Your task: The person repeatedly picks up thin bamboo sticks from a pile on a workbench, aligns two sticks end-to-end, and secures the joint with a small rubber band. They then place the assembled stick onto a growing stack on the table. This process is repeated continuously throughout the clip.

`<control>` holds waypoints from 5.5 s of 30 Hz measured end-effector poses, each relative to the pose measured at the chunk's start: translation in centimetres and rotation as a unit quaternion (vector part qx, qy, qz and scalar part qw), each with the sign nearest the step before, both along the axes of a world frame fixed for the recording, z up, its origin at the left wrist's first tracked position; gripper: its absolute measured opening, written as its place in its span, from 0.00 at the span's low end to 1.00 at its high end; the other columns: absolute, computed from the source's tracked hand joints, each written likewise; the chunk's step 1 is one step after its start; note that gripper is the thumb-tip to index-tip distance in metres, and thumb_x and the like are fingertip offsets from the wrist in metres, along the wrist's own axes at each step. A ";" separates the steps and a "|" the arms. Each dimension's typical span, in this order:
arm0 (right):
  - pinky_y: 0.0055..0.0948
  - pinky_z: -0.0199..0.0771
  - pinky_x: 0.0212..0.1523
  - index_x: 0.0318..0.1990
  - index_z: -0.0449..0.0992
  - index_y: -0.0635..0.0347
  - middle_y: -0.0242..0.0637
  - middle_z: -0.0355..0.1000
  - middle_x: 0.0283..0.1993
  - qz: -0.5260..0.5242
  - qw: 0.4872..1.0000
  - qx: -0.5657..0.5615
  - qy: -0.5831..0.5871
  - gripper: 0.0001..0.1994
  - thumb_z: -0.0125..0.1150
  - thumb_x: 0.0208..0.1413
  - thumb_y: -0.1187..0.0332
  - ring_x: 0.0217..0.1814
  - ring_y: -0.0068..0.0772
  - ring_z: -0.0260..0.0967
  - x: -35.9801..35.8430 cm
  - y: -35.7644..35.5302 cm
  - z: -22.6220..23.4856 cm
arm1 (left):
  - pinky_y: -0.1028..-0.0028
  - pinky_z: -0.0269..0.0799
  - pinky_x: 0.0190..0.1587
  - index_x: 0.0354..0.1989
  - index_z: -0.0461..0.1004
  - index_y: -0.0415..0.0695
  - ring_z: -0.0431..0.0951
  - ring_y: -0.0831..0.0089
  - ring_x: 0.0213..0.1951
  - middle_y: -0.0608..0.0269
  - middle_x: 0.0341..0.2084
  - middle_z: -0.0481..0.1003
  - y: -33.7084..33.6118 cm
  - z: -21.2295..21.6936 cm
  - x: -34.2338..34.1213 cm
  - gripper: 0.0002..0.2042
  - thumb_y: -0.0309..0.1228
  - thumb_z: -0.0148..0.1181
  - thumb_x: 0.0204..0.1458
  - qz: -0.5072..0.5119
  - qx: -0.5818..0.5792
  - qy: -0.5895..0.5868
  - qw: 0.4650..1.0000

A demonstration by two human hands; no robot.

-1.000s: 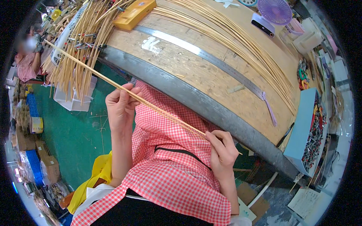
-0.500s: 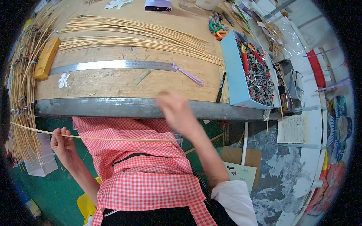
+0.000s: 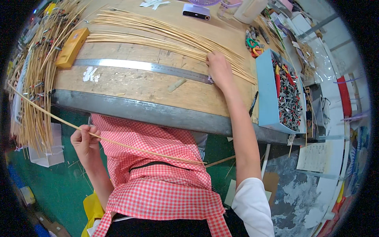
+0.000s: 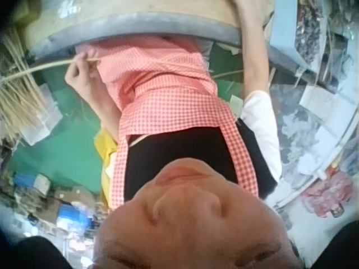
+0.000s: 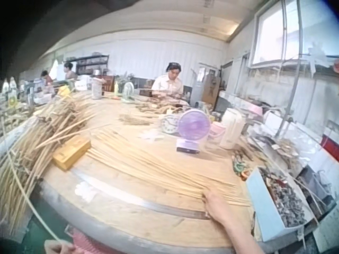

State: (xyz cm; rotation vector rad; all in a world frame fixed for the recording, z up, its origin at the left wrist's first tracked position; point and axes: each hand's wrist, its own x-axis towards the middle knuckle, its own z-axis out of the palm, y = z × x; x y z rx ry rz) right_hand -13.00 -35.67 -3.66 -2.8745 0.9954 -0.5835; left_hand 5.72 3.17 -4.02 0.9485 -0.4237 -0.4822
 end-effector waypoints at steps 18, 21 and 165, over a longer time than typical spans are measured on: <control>0.23 0.62 0.29 0.31 0.73 0.69 0.35 0.68 0.26 -0.036 0.959 0.221 -0.176 0.04 0.56 0.52 0.76 0.29 0.23 0.63 -7.0 14.2 7.9 | 0.67 0.80 0.36 0.35 0.74 0.28 0.81 0.60 0.30 0.45 0.27 0.78 -1.2 1.3 -1.7 0.08 0.23 0.55 0.54 -0.021 0.052 0.026 0.998; 0.22 0.60 0.28 0.31 0.73 0.69 0.34 0.68 0.27 -0.022 0.943 0.269 -0.195 0.02 0.57 0.50 0.78 0.28 0.23 0.63 -6.7 18.1 8.2 | 0.67 0.80 0.36 0.36 0.74 0.27 0.81 0.60 0.30 0.44 0.28 0.78 -1.6 1.5 -2.2 0.09 0.23 0.55 0.54 -0.032 0.062 0.039 0.997; 0.23 0.64 0.27 0.45 0.70 0.68 0.38 0.65 0.29 0.112 0.846 0.481 -0.201 0.09 0.47 0.58 0.79 0.24 0.25 0.61 -1.1 23.0 0.8 | 0.79 0.63 0.23 0.33 0.78 0.36 0.71 0.78 0.21 0.59 0.22 0.76 -4.7 -0.8 -5.0 0.06 0.24 0.56 0.51 -0.141 0.237 -0.268 0.923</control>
